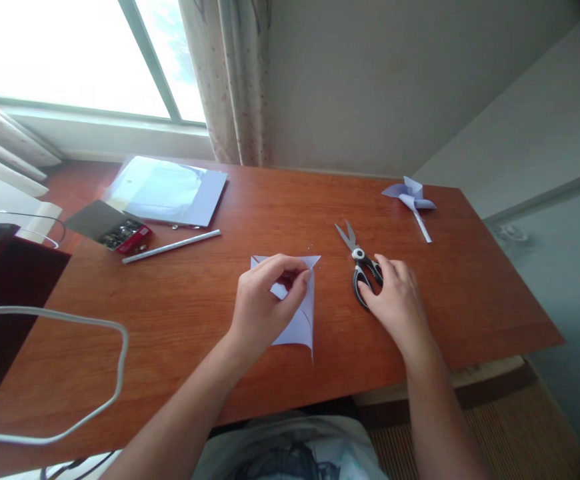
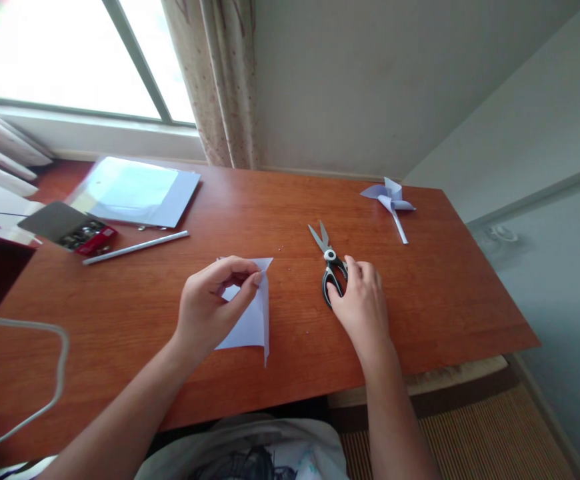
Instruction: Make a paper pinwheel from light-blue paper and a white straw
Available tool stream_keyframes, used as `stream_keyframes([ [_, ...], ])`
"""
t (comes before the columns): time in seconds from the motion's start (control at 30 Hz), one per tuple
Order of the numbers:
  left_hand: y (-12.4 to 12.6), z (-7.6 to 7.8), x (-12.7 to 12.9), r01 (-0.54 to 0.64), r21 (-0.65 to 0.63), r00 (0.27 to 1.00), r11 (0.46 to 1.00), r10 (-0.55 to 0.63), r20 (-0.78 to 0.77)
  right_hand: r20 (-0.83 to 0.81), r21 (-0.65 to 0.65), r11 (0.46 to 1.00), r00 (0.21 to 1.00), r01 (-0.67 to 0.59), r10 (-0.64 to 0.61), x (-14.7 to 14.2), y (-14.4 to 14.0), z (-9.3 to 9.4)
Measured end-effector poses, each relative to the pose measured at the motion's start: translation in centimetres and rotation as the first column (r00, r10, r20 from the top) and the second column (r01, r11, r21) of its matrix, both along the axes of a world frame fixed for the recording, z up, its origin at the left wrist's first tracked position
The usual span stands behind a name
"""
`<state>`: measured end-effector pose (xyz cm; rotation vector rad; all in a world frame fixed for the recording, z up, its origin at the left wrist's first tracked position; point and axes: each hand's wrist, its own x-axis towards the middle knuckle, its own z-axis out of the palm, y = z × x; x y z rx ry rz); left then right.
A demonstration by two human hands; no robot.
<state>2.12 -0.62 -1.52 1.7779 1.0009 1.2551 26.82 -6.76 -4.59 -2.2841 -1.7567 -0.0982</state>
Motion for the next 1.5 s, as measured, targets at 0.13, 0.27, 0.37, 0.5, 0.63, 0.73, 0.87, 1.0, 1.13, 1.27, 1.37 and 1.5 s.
stream_keyframes([
  [0.13,0.0,0.0,0.0,0.002,-0.001,1.0,1.0,-0.002,-0.009,0.012,-0.108,0.992,0.998,0.057,-0.056,-0.3,0.6,0.3],
  [0.27,0.1,0.0,-0.1,0.003,0.006,1.0,1.0,-0.002,-0.014,-0.004,-0.164,0.982,0.995,0.098,-0.1,-0.7,1.2,1.3],
  [0.37,0.1,0.1,-0.2,0.001,0.002,1.0,1.0,-0.001,0.001,-0.072,-0.164,0.981,0.99,0.105,-0.118,-0.5,1.2,2.0],
  [0.5,0.1,0.0,-0.2,0.01,-0.042,0.999,0.999,-0.008,0.037,-0.294,-0.11,0.991,0.95,0.08,-0.109,0.0,0.4,2.5],
  [0.63,0.0,0.1,-0.2,0.018,-0.103,0.997,0.995,-0.01,0.077,-0.882,0.07,0.997,0.468,0.023,0.051,-0.8,-1.1,3.1],
  [0.73,0.0,0.2,-0.2,0.037,-0.122,0.995,0.992,-0.026,0.095,-0.958,0.142,0.985,0.234,-0.102,0.163,-2.1,-2.0,4.0],
  [0.87,0.0,0.2,-0.3,0.057,-0.113,0.994,0.992,-0.046,0.1,-0.918,0.216,0.942,0.276,-0.256,0.286,-3.7,-2.4,5.3],
  [1.0,0.0,0.1,-0.4,0.097,-0.115,0.988,0.989,-0.082,0.13,-0.812,0.222,0.908,0.448,-0.354,0.374,-4.2,-2.3,5.8],
  [1.13,0.0,0.4,-0.6,0.172,-0.088,0.974,0.981,-0.156,0.163,-0.649,0.154,0.913,0.658,-0.379,0.383,-4.1,-2.2,5.9],
  [1.27,-0.1,0.6,-0.8,0.182,-0.064,0.971,0.981,-0.169,0.168,-0.573,0.164,0.897,0.701,-0.411,0.426,-4.2,-2.0,6.0],
  [1.37,-0.2,0.6,-0.9,0.206,-0.061,0.964,0.977,-0.192,0.182,-0.544,0.188,0.896,0.716,-0.403,0.437,-4.4,-1.9,6.0],
  [1.5,-0.2,0.6,-1.0,0.212,-0.059,0.963,0.976,-0.198,0.182,-0.501,0.209,0.884,0.731,-0.418,0.464,-4.5,-1.9,6.2],
])
